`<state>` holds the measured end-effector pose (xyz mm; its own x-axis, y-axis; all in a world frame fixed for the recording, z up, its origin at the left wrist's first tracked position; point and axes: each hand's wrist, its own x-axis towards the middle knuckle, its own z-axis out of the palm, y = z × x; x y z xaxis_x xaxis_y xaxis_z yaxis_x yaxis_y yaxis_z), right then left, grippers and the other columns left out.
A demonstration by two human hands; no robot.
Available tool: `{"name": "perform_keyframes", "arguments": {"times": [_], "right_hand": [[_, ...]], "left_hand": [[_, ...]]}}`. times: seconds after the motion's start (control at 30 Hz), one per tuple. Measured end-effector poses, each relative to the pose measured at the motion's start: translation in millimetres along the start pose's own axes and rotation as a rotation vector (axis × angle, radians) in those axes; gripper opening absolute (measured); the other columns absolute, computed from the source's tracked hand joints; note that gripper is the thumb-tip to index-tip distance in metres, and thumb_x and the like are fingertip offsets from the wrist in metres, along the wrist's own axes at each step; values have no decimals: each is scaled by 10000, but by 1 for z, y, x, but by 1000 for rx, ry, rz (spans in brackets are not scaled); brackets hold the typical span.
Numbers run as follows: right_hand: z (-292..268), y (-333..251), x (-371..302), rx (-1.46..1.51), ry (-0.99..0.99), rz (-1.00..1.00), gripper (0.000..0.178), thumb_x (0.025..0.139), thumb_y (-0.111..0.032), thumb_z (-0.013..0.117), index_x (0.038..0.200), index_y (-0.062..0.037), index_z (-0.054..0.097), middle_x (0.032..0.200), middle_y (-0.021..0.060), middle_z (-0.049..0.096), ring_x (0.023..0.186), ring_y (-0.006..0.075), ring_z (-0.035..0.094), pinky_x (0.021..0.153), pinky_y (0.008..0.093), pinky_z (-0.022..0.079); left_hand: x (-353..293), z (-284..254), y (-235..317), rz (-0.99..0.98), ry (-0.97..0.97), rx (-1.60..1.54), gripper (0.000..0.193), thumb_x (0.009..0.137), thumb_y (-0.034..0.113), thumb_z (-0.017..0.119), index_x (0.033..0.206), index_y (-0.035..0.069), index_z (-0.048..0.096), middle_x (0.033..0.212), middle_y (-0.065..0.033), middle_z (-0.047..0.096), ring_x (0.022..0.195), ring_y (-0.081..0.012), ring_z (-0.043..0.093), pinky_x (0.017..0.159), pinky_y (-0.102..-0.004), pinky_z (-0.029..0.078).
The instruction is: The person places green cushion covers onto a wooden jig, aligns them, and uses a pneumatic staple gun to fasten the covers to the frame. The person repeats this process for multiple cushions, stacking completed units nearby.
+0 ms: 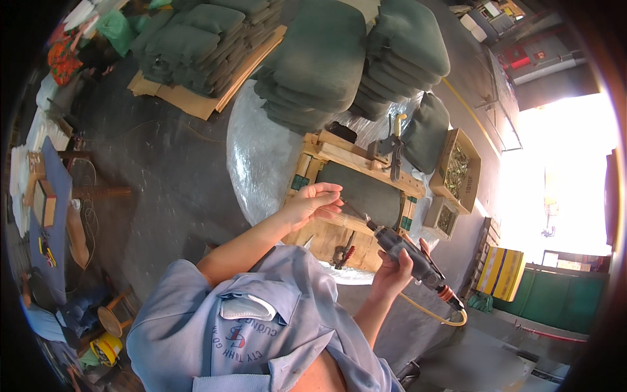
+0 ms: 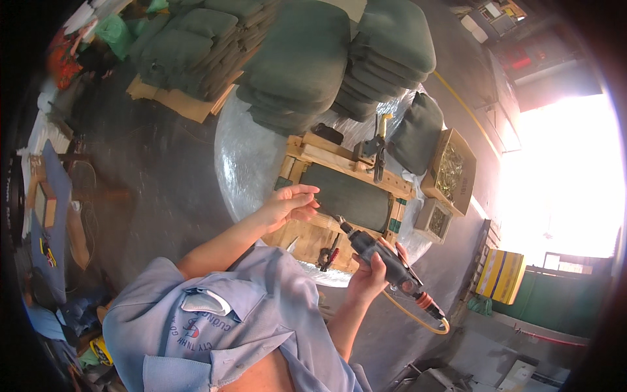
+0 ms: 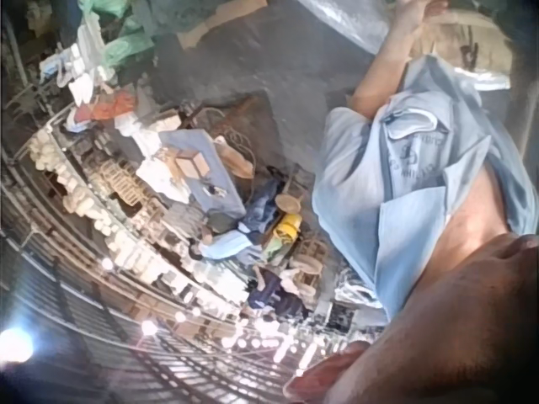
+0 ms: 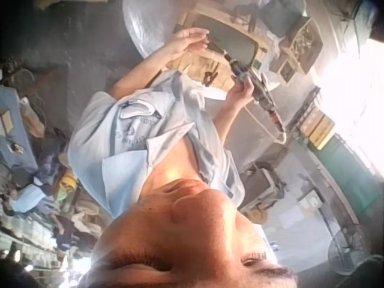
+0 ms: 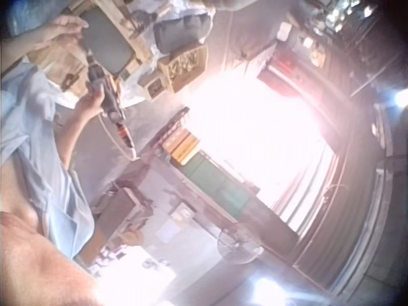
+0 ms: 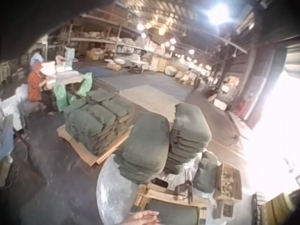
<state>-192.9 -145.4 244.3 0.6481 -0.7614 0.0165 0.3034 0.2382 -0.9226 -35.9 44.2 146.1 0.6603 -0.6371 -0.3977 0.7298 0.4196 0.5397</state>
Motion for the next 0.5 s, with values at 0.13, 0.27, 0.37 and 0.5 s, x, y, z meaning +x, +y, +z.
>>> {"name": "perform_keyframes", "arguments": {"times": [0.13, 0.27, 0.37, 0.5], "right_hand": [[19, 38, 31, -265, -37, -42, 711, 867, -78, 805, 1486, -99, 456, 1295, 173, 647, 1147, 324, 711, 785, 422, 719], [41, 78, 58, -403, -131, -26, 620, 894, -36, 780, 1447, -86, 504, 1305, 179, 637, 1150, 302, 699, 815, 420, 694], [58, 103, 72, -400, -197, -19, 633, 869, -18, 827, 1417, -56, 512, 1295, 167, 641, 1114, 280, 711, 764, 386, 697], [78, 127, 83, -405, -264, -7, 615, 842, -12, 854, 1365, -27, 531, 1223, 143, 653, 1040, 246, 721, 715, 343, 685]], "left_hand": [[59, -77, -41, 339, 430, 1060, 315, 987, 320, 795, 1207, 96, 764, 780, -52, 746, 795, -174, 778, 636, -396, 561], [83, -94, -34, 441, 378, 1714, 327, 1056, 219, 613, 1350, 117, 714, 811, -116, 766, 803, -303, 783, 655, -449, 602], [85, -85, -19, 334, 237, 1936, 393, 1055, 161, 554, 1428, 126, 674, 840, -114, 778, 804, -317, 786, 649, -466, 617], [93, -87, -15, 295, 137, 2127, 502, 1004, 132, 571, 1502, 137, 629, 883, -81, 796, 787, -288, 791, 654, -444, 632]]}}
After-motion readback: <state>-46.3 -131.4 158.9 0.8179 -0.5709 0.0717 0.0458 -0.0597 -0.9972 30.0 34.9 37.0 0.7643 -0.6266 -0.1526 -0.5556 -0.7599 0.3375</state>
